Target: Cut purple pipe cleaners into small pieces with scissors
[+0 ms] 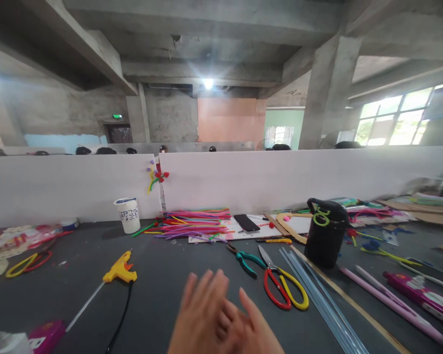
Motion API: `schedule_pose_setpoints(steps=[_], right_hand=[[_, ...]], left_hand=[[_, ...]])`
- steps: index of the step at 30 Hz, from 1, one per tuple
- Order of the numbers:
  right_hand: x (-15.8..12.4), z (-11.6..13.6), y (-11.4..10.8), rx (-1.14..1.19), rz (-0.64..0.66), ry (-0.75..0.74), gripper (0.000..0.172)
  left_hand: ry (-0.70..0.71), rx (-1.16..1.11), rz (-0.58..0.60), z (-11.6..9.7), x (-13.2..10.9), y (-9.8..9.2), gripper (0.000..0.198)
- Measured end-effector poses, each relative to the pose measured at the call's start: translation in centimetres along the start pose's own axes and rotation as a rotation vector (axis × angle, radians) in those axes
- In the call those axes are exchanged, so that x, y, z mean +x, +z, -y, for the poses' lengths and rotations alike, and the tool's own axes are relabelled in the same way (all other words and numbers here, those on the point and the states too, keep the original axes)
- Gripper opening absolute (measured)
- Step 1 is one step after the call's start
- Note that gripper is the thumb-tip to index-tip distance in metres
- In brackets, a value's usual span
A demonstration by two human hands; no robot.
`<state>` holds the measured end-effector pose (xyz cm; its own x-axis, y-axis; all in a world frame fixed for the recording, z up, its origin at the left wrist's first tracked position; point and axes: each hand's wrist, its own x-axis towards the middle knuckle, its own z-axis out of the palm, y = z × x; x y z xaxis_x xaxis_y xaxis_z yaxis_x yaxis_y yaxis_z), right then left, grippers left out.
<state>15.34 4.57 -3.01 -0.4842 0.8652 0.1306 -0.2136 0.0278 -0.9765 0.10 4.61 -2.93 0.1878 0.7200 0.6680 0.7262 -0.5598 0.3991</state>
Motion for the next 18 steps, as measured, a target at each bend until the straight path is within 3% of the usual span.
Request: schedule_pose_setpoints(steps=[1, 3, 4, 6, 7, 8, 11, 13, 16, 18], right_hand=[[0.1, 0.5, -0.4, 0.024, 0.004, 0.037, 0.049], [1.0, 1.1, -1.2, 0.014, -0.032, 0.113, 0.039], [1.8, 1.2, -1.7, -0.068, -0.073, 0.123, 0.032], [4.5, 0.9, -2.5, -0.347, -0.189, 0.052, 0.023], [6.2, 0.5, -2.9, -0.58, -0.203, 0.017, 0.021], [8.2, 0.1, -3.3, -0.664, -0.207, 0.006, 0.018], [14.5, -1.5, -3.8, -0.829, -0.197, -0.048, 0.008], [18.1, -2.7, -3.4, -0.922, -0.187, -0.066, 0.011], [21.4, -4.5, -1.7, -1.011, -0.169, -0.095, 0.026], [22.4, -5.5, -0.3, -1.037, -0.106, -0.134, 0.027]], left_hand=[[-0.147, -0.097, -0.016, 1.4, 1.2, -0.5, 0.04], [-0.603, -0.398, -0.24, 4.4, 3.5, -1.2, 0.031], [-0.665, -0.448, -0.273, 5.9, 4.4, -1.2, 0.03], [-0.71, -0.488, -0.342, 8.4, 5.5, -0.5, 0.028], [-0.728, -0.493, -0.392, 9.2, 5.7, 0.0, 0.027], [-0.745, -0.491, -0.44, 9.8, 5.7, 0.7, 0.027], [-0.776, -0.497, -0.495, 10.6, 4.7, 2.3, 0.023], [-0.758, -0.504, -0.483, 10.6, 4.1, 2.7, 0.022], [-0.727, -0.472, -0.477, 10.3, 3.8, 2.2, 0.022], [-0.669, -0.393, -0.484, 9.8, 3.9, 1.8, 0.023]])
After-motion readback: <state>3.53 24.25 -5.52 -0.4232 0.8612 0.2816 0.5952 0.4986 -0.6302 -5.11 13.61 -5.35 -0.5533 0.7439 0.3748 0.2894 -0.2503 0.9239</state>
